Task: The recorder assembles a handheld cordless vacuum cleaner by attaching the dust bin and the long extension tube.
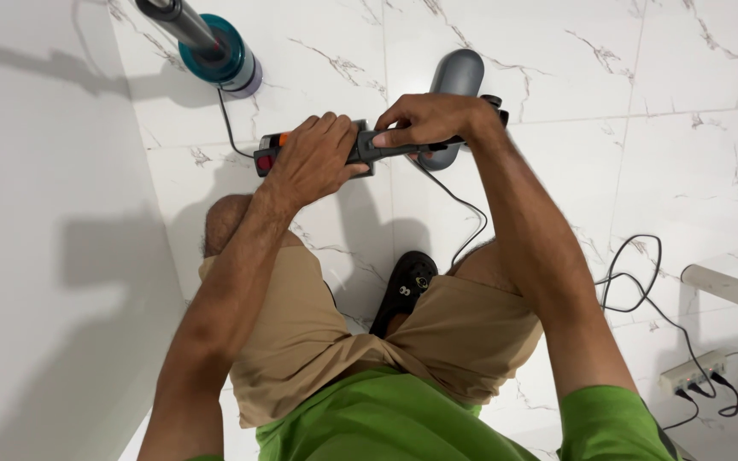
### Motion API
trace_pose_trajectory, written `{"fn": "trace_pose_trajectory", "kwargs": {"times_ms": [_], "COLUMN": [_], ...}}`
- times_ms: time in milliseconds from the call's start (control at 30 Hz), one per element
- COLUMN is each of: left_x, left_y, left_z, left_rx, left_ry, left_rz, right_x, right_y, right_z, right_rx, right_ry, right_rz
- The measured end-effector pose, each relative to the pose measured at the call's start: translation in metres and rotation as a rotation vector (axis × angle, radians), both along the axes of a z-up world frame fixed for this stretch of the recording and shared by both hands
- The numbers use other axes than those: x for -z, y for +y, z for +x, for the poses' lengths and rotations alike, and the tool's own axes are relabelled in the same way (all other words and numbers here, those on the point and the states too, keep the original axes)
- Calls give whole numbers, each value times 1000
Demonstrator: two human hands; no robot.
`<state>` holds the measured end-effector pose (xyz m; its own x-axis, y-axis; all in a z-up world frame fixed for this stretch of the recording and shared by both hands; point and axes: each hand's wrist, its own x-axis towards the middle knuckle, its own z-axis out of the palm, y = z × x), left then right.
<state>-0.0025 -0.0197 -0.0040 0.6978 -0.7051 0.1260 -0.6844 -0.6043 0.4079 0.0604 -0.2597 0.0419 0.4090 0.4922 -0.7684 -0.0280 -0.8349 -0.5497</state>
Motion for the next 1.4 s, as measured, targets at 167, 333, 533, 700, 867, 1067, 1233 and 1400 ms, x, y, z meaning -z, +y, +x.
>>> {"fn": "trace_pose_trajectory", "kwargs": {"times_ms": [167,333,533,700,867,1067,1233,1400], "left_x": [-12,-38,-14,4,-16,-25,-16,-6], "left_y": [1,30,64,61,57,56,60,65], "left_z": [4,12,10,8,3,-2,-4,-5], "left_rx": [-71,-303,-458,-457,-420,-496,-711,-991], "left_ry": [-14,-134,279,441,559,910,1050,1101], "left_rz": [-43,-203,-941,-1062,-973,-933,-966,-1083], "right_x": [6,16,4,3,11,-11,-9,23], "right_y": [-16,-48,-52,-45,-58,-41,-35,-29], "right_z": [3,9,2,-4,-6,-6,-6,-28], "right_rx": [99,199,283,306,329,345,387,995], "right_ry": [66,96,198,212,294,248,-236,-1003], "right_rz": [155,388,573,620,588,369,232,370]}}
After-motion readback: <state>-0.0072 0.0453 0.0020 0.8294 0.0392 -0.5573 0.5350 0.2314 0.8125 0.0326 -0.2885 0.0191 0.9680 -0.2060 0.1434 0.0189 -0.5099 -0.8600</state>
